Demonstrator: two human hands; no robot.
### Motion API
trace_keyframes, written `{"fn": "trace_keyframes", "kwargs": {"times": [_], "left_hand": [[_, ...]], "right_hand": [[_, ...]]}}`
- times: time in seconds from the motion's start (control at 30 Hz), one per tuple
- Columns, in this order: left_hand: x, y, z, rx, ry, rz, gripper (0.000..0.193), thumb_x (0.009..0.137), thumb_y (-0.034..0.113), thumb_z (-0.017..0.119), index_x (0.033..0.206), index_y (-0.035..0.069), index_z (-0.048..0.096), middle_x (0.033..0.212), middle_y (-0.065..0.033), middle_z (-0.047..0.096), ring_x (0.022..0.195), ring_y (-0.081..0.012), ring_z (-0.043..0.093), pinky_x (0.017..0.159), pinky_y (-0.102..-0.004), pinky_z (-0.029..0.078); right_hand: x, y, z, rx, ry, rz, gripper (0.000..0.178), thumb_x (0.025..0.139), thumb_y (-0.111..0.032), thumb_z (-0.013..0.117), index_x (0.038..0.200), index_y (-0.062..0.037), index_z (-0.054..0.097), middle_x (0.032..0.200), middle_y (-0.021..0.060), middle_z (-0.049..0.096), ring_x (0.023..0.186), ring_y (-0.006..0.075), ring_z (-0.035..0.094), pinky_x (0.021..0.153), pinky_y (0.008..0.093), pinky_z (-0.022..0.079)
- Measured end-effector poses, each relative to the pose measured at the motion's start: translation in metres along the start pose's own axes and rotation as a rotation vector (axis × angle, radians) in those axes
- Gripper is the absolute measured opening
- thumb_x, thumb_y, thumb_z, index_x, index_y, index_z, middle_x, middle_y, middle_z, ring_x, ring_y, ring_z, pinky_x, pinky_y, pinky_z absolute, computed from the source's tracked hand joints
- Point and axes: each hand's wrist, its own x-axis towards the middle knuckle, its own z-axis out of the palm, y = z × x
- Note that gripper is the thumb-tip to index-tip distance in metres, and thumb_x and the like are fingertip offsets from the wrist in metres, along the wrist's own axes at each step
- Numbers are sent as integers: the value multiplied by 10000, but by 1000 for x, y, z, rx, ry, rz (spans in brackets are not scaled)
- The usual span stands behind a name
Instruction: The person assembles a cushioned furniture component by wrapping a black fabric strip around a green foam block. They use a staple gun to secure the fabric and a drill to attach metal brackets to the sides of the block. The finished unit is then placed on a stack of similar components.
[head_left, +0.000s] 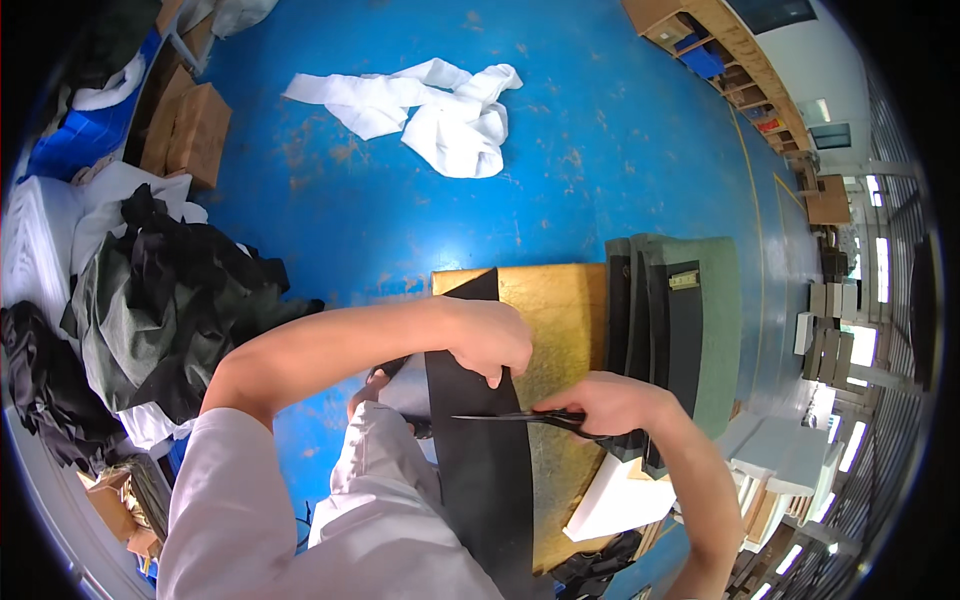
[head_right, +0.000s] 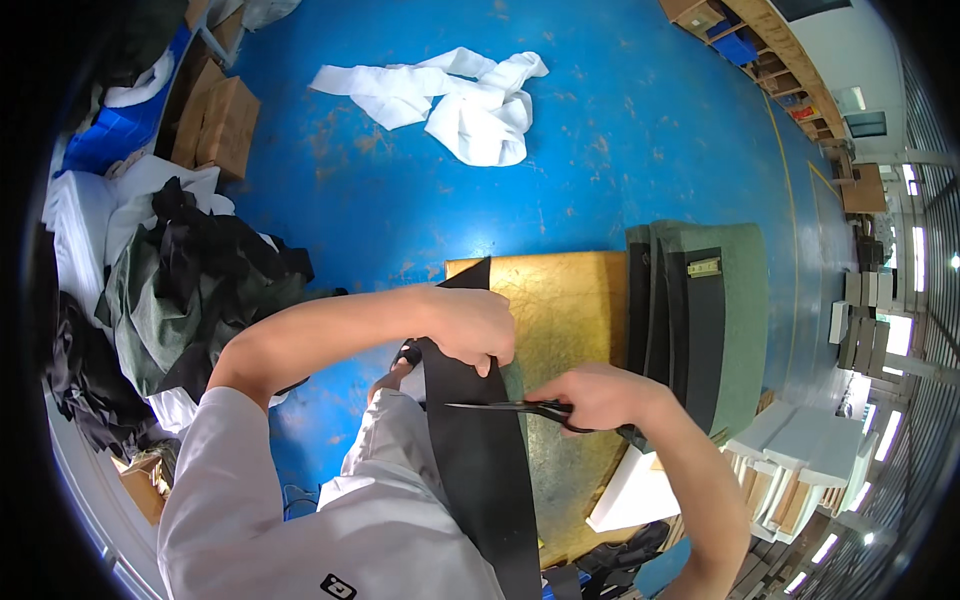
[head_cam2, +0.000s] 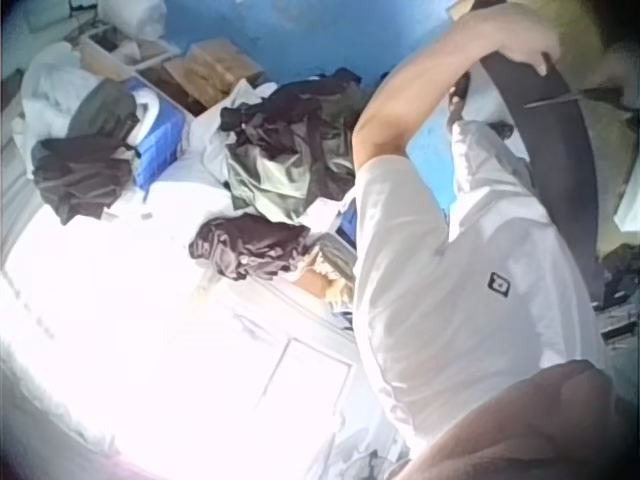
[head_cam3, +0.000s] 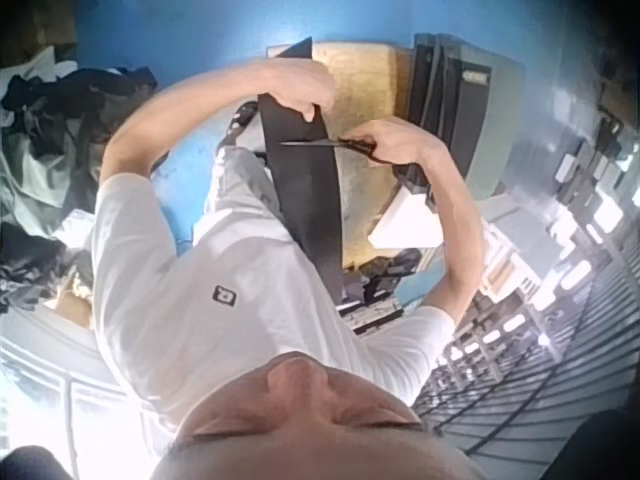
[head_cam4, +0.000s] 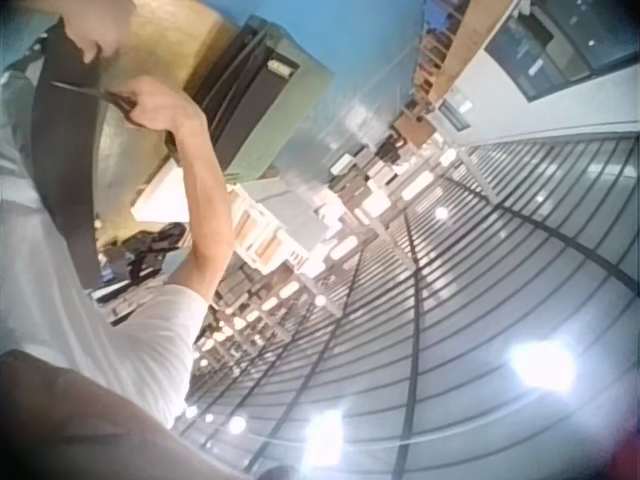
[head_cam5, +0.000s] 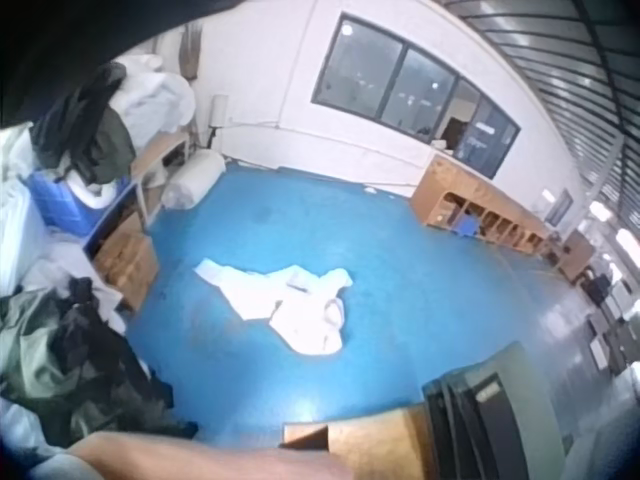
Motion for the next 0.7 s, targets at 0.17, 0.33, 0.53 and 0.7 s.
{"fn": "trace_keyframes", "kwargs": {"times": [0.17, 0.33, 0.53, 0.7], "left_hand": [[-23, -32, -5, -41, 342, -67, 232, 832, 241, 754, 796, 32, 660, 718, -201, 631, 752, -414, 637, 662, -508, 478], [-203, -108, 90, -21, 679, -990, 263, 918, 306, 658, 996, 55, 661, 972, -221, 690, 959, -450, 638, 794, -533, 497], [-332, -4, 435, -347, 54, -1678, 485, 897, 266, 673, 1292, -11, 624, 1294, -265, 642, 1232, -415, 615, 1054, -488, 492], [-284, 61, 486, -484, -61, -1419, 801, 938, 561, 640, 1487, 6, 461, 1510, -241, 499, 1371, -309, 525, 1136, -492, 420]], "right_hand": [[72, -49, 15, -58, 144, -187, 486, 784, -147, 727, 1267, -174, 677, 1043, 167, 719, 1026, 374, 672, 868, 454, 534], [77, 20, 46, 518, 423, -267, 673, 807, -119, 764, 1449, -135, 562, 930, 108, 707, 895, 254, 691, 777, 369, 543], [108, 181, 263, 1395, 891, 208, 782, 852, -77, 778, 1516, 44, 383, 777, 164, 685, 599, 219, 667, 542, 341, 539], [136, 213, 386, 1475, 875, 556, 708, 846, -147, 813, 1393, 50, 411, 754, 182, 689, 564, 255, 682, 499, 366, 538]]}}
